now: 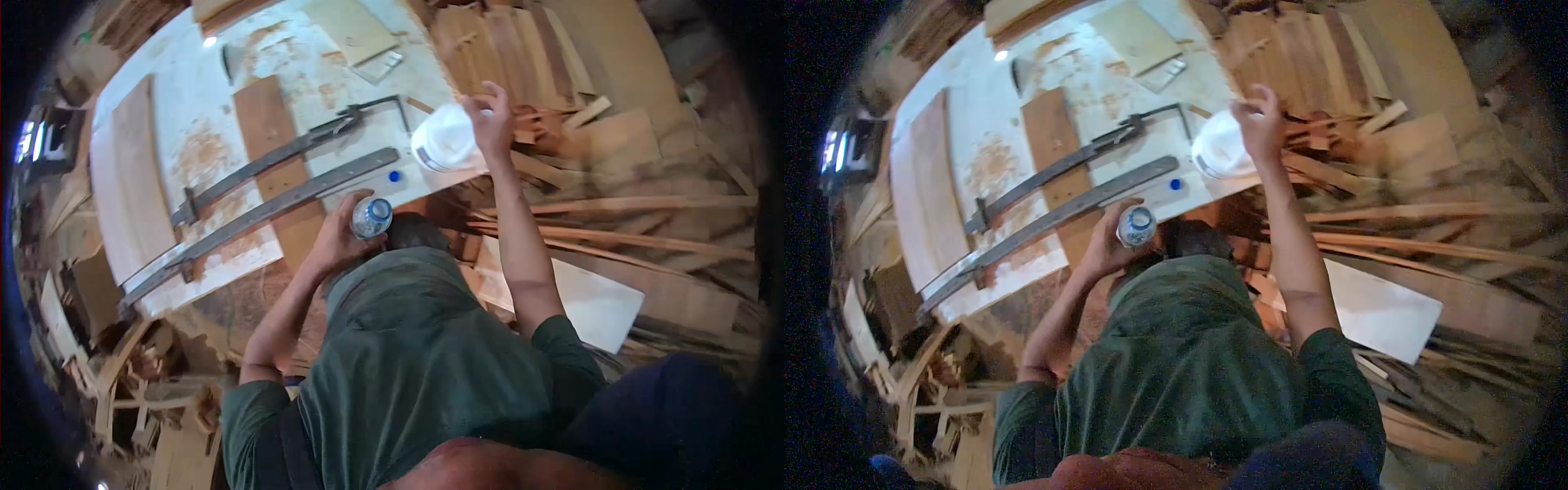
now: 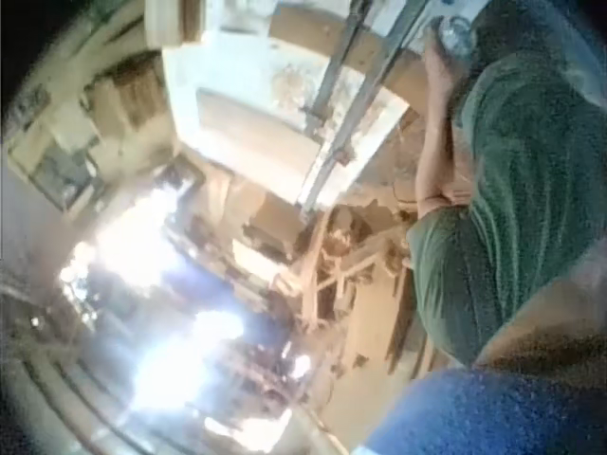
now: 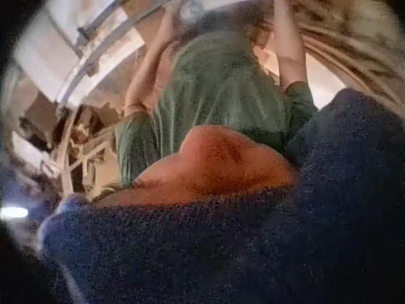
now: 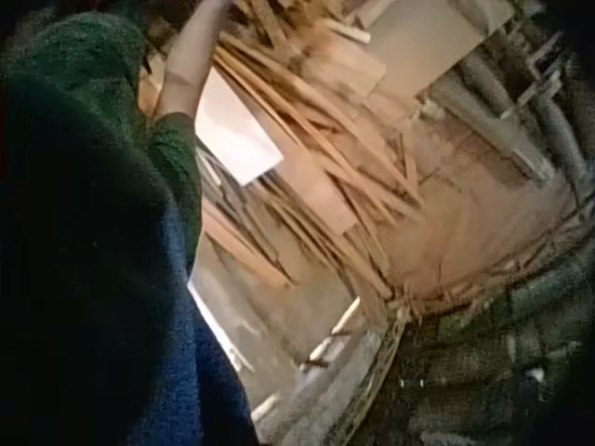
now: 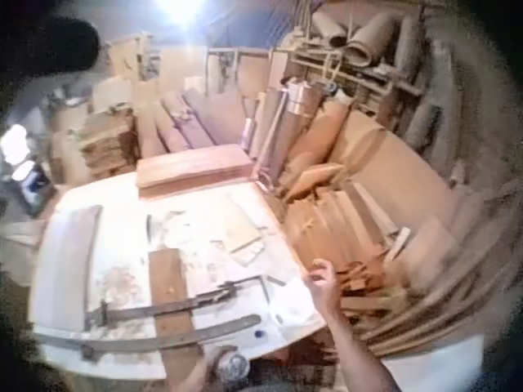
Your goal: Pouring wood glue from a large white container into a smaller plastic water bottle for easier use.
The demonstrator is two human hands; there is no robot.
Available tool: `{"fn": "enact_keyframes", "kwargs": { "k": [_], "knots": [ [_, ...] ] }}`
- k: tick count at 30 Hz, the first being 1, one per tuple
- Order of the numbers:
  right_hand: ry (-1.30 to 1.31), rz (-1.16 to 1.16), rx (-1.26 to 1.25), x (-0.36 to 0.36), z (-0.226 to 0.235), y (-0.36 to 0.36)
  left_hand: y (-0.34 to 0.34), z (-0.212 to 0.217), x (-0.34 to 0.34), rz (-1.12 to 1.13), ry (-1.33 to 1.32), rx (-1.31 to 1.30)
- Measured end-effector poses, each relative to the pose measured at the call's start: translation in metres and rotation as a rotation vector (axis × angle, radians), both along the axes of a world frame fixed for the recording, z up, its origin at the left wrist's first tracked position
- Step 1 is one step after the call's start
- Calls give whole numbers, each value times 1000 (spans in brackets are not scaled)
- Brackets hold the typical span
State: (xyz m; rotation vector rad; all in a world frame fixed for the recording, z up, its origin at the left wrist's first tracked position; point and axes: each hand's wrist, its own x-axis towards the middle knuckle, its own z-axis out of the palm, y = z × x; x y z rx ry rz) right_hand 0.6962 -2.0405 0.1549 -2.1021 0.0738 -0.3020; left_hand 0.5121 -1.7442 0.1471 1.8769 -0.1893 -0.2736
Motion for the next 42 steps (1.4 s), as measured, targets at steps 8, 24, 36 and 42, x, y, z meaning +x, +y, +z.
{"fn": "enact_keyframes", "kwargs": {
  "k": [8,24,36,42],
  "knots": [
    [-29,303,-274,-3,6,-25,-78,11,53,-218,-138,-61],
    [-318,952,-104,36,-20,-57,-208,-63,109,-44,-358,-119],
    [-474,1725,-142,81,2,-47,-204,-30,101,-77,-159,-152],
    [-365,1127,-345,42,14,-53,-208,-47,100,-15,-318,-150]
  ]
}}
